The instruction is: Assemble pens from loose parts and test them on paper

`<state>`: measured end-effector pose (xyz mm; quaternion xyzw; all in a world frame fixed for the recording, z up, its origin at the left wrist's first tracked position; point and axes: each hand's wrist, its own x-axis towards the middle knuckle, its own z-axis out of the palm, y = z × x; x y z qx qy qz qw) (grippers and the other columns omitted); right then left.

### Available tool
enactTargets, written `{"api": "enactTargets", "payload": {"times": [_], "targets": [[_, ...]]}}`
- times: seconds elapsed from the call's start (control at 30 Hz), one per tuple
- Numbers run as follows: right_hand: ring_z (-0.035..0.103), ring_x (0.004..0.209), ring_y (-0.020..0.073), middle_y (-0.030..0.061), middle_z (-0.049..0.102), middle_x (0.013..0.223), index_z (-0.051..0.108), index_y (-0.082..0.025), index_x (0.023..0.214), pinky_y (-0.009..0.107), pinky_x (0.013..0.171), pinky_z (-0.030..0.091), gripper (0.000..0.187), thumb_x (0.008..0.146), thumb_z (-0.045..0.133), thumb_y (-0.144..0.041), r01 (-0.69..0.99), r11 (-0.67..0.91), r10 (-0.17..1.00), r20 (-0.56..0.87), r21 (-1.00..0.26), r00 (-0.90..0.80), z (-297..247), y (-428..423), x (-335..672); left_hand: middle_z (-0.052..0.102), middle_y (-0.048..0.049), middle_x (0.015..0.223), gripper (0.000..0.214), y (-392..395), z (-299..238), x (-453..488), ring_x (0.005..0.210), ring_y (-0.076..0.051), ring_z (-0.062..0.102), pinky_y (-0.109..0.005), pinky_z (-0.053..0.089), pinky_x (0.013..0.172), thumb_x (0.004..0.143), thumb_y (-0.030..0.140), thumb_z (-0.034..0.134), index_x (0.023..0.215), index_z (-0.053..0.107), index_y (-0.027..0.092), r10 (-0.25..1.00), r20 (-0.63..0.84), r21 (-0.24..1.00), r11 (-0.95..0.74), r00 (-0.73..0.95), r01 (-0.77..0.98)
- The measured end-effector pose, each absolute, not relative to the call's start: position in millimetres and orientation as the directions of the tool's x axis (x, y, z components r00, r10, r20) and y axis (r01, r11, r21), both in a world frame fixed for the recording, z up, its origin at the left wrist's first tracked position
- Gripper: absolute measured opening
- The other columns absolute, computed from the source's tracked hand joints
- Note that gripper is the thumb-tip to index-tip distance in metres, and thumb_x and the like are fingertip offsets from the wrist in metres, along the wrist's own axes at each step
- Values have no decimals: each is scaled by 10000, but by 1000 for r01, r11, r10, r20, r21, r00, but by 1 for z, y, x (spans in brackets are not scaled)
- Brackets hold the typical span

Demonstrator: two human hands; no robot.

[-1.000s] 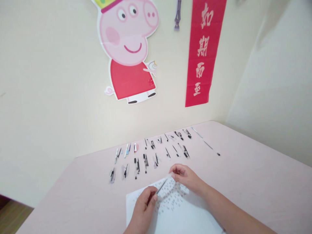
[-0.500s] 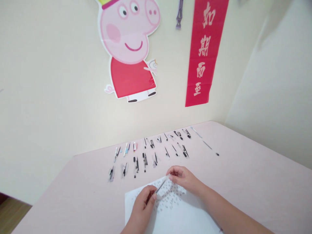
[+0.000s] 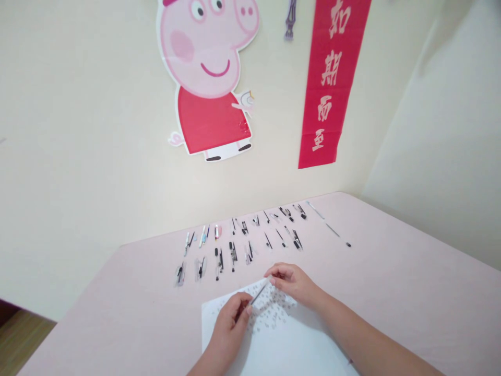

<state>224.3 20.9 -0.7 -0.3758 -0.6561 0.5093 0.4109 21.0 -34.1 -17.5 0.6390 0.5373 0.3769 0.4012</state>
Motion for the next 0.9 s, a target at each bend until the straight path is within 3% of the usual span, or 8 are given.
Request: {"api": "enactTargets", "payload": {"times": [0.2,0.53,0.9], "targets": [[547,697,155,59,609,760,679,-133,811,268,637,421,317,730,614,-432,100,209,917,160,-973,-365,-3,22,224,570,-20,718,217,-34,-20,21,661,-174,504,-279,389,629,790,360,505,847,598,172,986,42,907,-106,161,407],[478,526,93,-3,566,586,668,-130,791,229,525,390,342,659,678,-445,-21,-20,914,-9,-1000,-406,-6,22,222,562,-18,728,169,-34,-21,19,687,-185,512,-291,388,652,797,315,483,842,578,182,985,34,893,-105,166,438],[494,523,89,-7,568,590,658,-123,790,242,546,405,346,645,698,-434,-94,-74,910,-28,-993,-413,-13,23,220,561,-13,705,155,-35,-19,19,672,-182,513,-282,388,635,778,303,494,818,585,185,989,52,907,-104,138,407]]}}
